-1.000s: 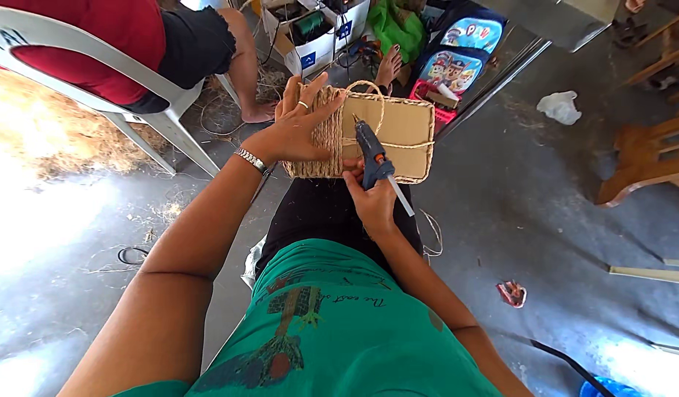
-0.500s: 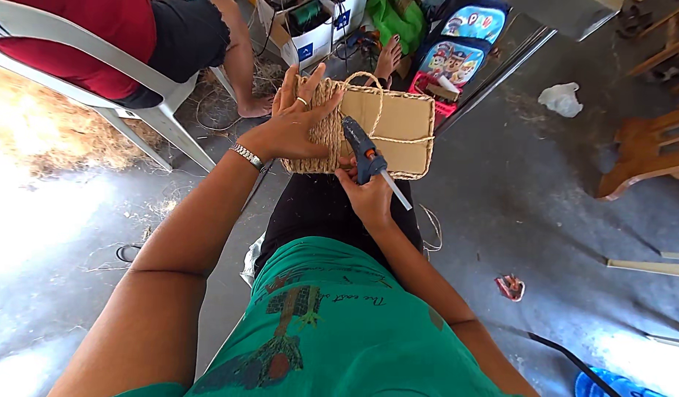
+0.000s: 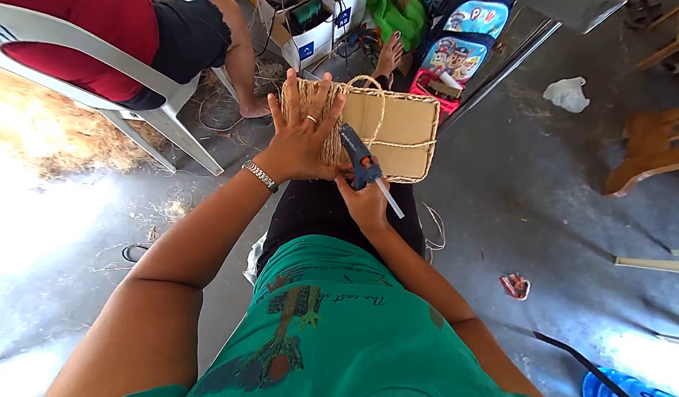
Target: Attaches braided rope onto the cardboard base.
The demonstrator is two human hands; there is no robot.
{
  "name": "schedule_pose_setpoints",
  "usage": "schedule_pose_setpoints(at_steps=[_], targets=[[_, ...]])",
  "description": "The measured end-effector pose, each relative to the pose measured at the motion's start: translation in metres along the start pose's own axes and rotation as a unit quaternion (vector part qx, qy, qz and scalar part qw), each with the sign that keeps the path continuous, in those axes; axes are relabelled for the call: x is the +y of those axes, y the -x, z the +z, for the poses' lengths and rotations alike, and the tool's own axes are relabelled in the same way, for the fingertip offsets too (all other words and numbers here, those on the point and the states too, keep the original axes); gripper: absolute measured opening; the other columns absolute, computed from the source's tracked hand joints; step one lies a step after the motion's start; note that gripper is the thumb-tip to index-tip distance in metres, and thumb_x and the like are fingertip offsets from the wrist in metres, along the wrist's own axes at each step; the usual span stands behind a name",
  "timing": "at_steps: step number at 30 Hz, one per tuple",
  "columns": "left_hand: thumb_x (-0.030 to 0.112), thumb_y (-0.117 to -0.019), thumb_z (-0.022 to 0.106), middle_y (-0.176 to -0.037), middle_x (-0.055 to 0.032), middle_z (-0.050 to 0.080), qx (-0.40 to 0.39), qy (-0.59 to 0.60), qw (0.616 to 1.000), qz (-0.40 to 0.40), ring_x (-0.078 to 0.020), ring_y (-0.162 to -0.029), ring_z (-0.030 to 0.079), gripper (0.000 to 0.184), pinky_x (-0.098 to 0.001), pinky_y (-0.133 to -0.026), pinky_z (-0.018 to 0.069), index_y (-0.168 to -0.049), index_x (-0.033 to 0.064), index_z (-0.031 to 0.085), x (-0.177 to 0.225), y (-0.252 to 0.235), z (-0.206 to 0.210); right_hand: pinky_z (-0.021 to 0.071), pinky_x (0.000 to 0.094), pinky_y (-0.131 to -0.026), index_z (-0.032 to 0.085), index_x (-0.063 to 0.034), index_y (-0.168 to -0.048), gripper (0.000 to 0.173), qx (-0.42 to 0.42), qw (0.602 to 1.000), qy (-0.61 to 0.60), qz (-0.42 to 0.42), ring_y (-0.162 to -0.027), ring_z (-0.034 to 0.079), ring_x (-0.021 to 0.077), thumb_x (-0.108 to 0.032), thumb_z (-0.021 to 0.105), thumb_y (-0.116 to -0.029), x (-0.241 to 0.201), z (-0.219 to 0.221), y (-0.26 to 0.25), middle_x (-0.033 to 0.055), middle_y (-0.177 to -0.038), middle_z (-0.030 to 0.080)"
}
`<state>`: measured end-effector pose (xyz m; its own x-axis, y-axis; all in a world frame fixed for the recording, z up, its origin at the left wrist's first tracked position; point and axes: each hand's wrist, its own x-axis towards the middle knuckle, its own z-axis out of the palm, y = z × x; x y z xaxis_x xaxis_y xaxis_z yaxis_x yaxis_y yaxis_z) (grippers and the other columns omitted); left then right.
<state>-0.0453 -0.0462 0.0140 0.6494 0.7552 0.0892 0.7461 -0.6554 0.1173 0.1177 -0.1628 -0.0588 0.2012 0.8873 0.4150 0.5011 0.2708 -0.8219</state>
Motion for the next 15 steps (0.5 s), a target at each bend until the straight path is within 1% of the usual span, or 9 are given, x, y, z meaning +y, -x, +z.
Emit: schedule_pose_setpoints(at_steps=[2,3,5,8,10,12,13,15], targets=[[0.081,-0.0682,0.068,-0.17,-0.0113,-0.022,0.003,0.019,1.0,-0.01,-0.0558,-0.147,-0.026,0.132,-0.0873,-0.104,-0.0068,-0.166,0.0272,-0.002,0.0,0.001,0.0,0.0592,0.0329,-0.068,0.059,-0.0054,-0.13,0.045,-0.008,1.0,-0.003,0.011,-0.084,0.069,0.0152,-0.01,0.078,-0.0902,-0.001,-0.004,0.004,0.0082,-0.114,0.072],[0.081,-0.0681,0.067,-0.17,-0.0091,-0.022,0.006,0.03,0.999,-0.008,-0.0542,-0.148,-0.027,0.131,-0.0869,-0.105,-0.0071,-0.166,0.0288,-0.002,-0.004,0.0,0.003,0.0591,0.0317,-0.068,0.057,-0.0052,-0.131,0.046,-0.004,1.0,-0.014,0.007,-0.084,0.07,0.0143,-0.01,0.078,-0.0902,0.0,-0.004,0.005,0.0077,-0.113,0.073],[0.083,-0.0674,0.065,-0.17,-0.0058,-0.023,-0.008,0.058,0.998,-0.011,-0.0514,-0.148,-0.029,0.13,-0.085,-0.106,-0.0082,-0.166,0.0314,-0.001,-0.011,-0.004,0.002,0.0609,0.0308,-0.074,0.056,-0.0045,-0.131,0.045,0.003,0.999,-0.037,-0.008,-0.089,0.071,0.0133,-0.01,0.077,-0.0917,0.002,-0.004,0.004,0.0073,-0.112,0.073],[0.076,-0.0679,0.07,-0.169,-0.004,-0.026,-0.051,0.085,0.995,-0.01,-0.0511,-0.146,-0.032,0.13,-0.084,-0.107,-0.009,-0.166,0.0311,-0.002,-0.016,-0.012,-0.008,0.0618,0.0299,-0.075,0.057,-0.0041,-0.128,0.036,0.006,0.999,-0.042,-0.014,-0.088,0.072,0.0116,-0.011,0.073,-0.0959,0.002,-0.004,0.0,0.0064,-0.108,0.073],[0.074,-0.068,0.073,-0.169,-0.0033,-0.026,-0.063,0.087,0.994,-0.012,-0.0508,-0.147,-0.031,0.13,-0.0827,-0.108,-0.0085,-0.166,0.0317,-0.001,-0.018,-0.016,-0.01,0.0623,0.0287,-0.077,0.061,-0.0028,-0.123,0.031,0.025,0.998,-0.048,-0.016,-0.088,0.072,0.0102,-0.01,0.072,-0.0957,0.003,-0.001,-0.008,0.0054,-0.106,0.074],[0.074,-0.0691,0.073,-0.169,-0.0035,-0.026,-0.072,0.082,0.994,-0.016,-0.0513,-0.147,-0.031,0.129,-0.0832,-0.108,-0.0075,-0.166,0.031,-0.001,-0.018,-0.018,-0.011,0.0624,0.0282,-0.08,0.061,-0.0008,-0.12,0.028,0.036,0.997,-0.062,-0.018,-0.089,0.072,0.0099,-0.008,0.073,-0.095,0.003,0.001,-0.013,0.0052,-0.104,0.074],[0.076,-0.0691,0.071,-0.169,-0.0038,-0.026,-0.07,0.078,0.994,-0.017,-0.0515,-0.147,-0.03,0.129,-0.0835,-0.108,-0.0067,-0.166,0.0305,0.0,-0.018,-0.019,-0.011,0.0631,0.0289,-0.079,0.062,0.0009,-0.117,0.027,0.044,0.996,-0.073,-0.026,-0.089,0.073,0.0109,-0.006,0.073,-0.0935,0.006,0.004,-0.016,0.0061,-0.103,0.075],[0.079,-0.0688,0.068,-0.169,-0.005,-0.025,-0.066,0.066,0.995,-0.02,-0.0518,-0.148,-0.029,0.129,-0.0831,-0.109,-0.0071,-0.166,0.0297,0.0,-0.015,-0.018,-0.01,0.0631,0.0294,-0.079,0.063,0.0016,-0.116,0.026,0.044,0.996,-0.067,-0.033,-0.088,0.073,0.0114,-0.007,0.073,-0.0934,0.008,0.006,-0.018,0.0067,-0.103,0.075]])
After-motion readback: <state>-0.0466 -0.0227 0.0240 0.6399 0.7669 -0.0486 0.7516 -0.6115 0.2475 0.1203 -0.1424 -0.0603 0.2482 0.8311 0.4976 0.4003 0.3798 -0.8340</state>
